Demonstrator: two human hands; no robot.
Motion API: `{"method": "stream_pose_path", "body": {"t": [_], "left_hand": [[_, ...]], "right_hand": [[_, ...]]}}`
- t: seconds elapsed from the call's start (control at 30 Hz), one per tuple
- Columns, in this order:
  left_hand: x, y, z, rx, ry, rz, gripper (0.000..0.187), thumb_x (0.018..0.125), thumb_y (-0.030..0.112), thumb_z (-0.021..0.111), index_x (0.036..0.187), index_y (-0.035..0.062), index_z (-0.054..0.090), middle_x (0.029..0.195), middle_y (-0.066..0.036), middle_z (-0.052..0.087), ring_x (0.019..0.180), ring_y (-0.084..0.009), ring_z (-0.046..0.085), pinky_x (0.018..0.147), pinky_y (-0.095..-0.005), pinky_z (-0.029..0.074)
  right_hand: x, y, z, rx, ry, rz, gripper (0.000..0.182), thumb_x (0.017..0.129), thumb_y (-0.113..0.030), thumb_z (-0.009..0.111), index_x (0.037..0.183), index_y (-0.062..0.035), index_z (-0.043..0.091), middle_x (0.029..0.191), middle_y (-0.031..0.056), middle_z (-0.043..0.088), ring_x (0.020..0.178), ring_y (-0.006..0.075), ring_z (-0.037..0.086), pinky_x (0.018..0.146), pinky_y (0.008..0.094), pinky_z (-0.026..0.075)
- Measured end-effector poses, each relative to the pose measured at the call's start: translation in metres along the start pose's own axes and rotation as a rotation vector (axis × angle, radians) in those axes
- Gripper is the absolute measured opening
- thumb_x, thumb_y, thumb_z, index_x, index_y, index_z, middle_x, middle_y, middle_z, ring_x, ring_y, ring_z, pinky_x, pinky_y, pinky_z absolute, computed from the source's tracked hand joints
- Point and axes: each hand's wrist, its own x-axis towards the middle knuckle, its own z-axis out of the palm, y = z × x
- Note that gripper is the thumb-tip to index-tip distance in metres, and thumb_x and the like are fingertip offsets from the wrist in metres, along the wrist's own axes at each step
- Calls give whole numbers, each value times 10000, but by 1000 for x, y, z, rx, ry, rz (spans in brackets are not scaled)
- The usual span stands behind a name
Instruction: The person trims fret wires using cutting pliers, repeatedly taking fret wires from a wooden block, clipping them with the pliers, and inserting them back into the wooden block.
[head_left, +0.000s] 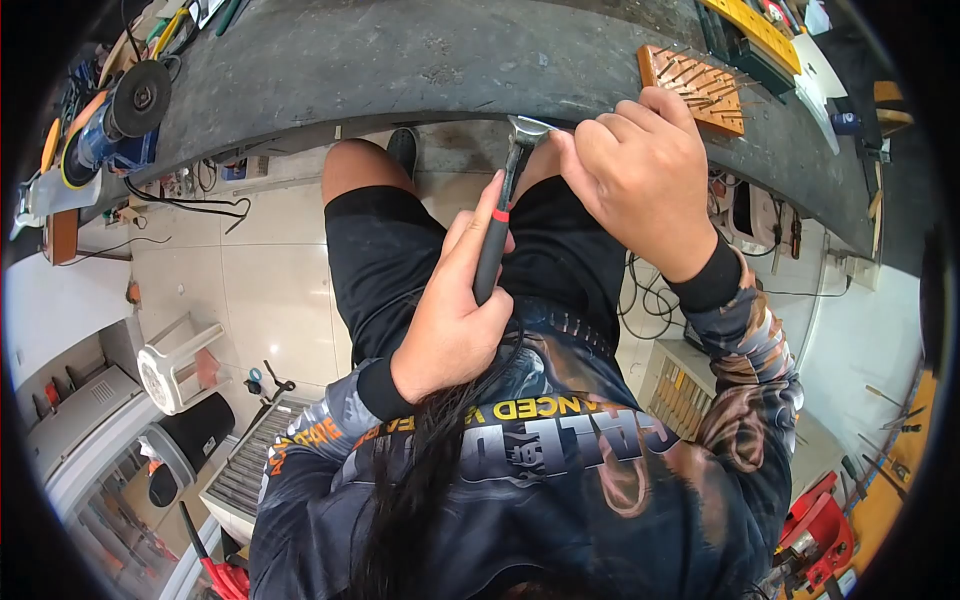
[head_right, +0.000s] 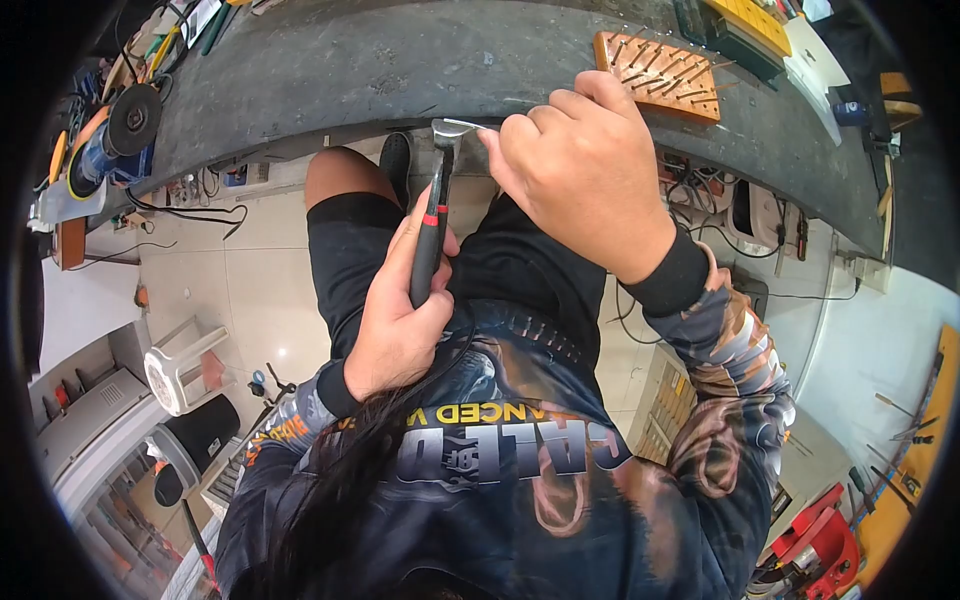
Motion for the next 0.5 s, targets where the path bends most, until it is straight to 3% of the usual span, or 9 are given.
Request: {"method": "stream_pose_path", "body": {"t": [0.13, 0.2, 0.23, 0.3, 0.33, 0.37, 0.43, 0.5], "left_hand": [[0, -2, -3, 53, -1, 40, 1076, 833, -148, 498, 1867, 58, 281, 1249, -110, 519, 1127, -216, 555, 1070, -304, 487], [1, -1, -3, 48, -4, 36, 1070, 838, -144, 500, 1867, 53, 279, 1259, -103, 524, 1102, -196, 560, 1019, -295, 509], [1, 0, -3, -103, -2, 8, 1022, 846, -139, 515, 1835, 28, 315, 1303, -80, 533, 1055, -160, 544, 954, -286, 504], [2, 3, -1, -261, -13, -16, 975, 854, -134, 530, 1802, 2, 351, 1348, -58, 541, 1009, -124, 529, 889, -278, 499], [2, 5, -2, -352, -50, -47, 974, 855, -121, 551, 1798, 5, 343, 1356, -69, 545, 1008, -134, 540, 882, -295, 509], [3, 5, -4, -441, -88, -82, 974, 856, -109, 572, 1793, 7, 336, 1363, -81, 550, 1007, -145, 551, 875, -312, 519], [5, 4, -5, -452, -151, -108, 989, 859, -78, 600, 1803, 10, 317, 1383, -110, 553, 1004, -160, 561, 864, -327, 524], [7, 6, -4, -521, -222, -157, 1031, 855, -64, 607, 1829, 35, 284, 1479, -164, 554, 1105, -218, 629, 949, -380, 574]], "right_hand": [[0, 1, 0, 8, 11, 5, 368, 979, -259, 872, 742, -117, 628, 676, 46, 654, 755, 265, 665, 940, 438, 525], [3, 2, -7, 53, 35, 36, 286, 979, -255, 874, 843, -105, 672, 743, 40, 674, 765, 262, 671, 940, 430, 523], [4, 1, -7, 49, 35, 36, 286, 979, -255, 874, 843, -105, 672, 743, 40, 674, 765, 262, 671, 940, 430, 523], [4, -2, -10, 286, 156, 185, 225, 960, -236, 894, 988, -97, 719, 820, 17, 690, 788, 239, 690, 947, 424, 513], [-2, -11, -6, 440, 188, 322, 221, 962, -130, 897, 1117, -72, 751, 930, 32, 729, 845, 228, 725, 928, 398, 540], [-5, -20, 1, 428, 187, 326, 221, 962, -130, 897, 1117, -72, 751, 930, 32, 729, 845, 228, 725, 928, 398, 540], [-12, -36, 17, 1096, 393, 678, 207, 978, -16, 874, 1148, -42, 758, 1027, 64, 769, 914, 219, 748, 894, 365, 575], [-18, -37, 22, 1076, 423, 652, 209, 996, 44, 847, 1174, -20, 758, 1118, 99, 785, 975, 217, 757, 866, 333, 596]]}}
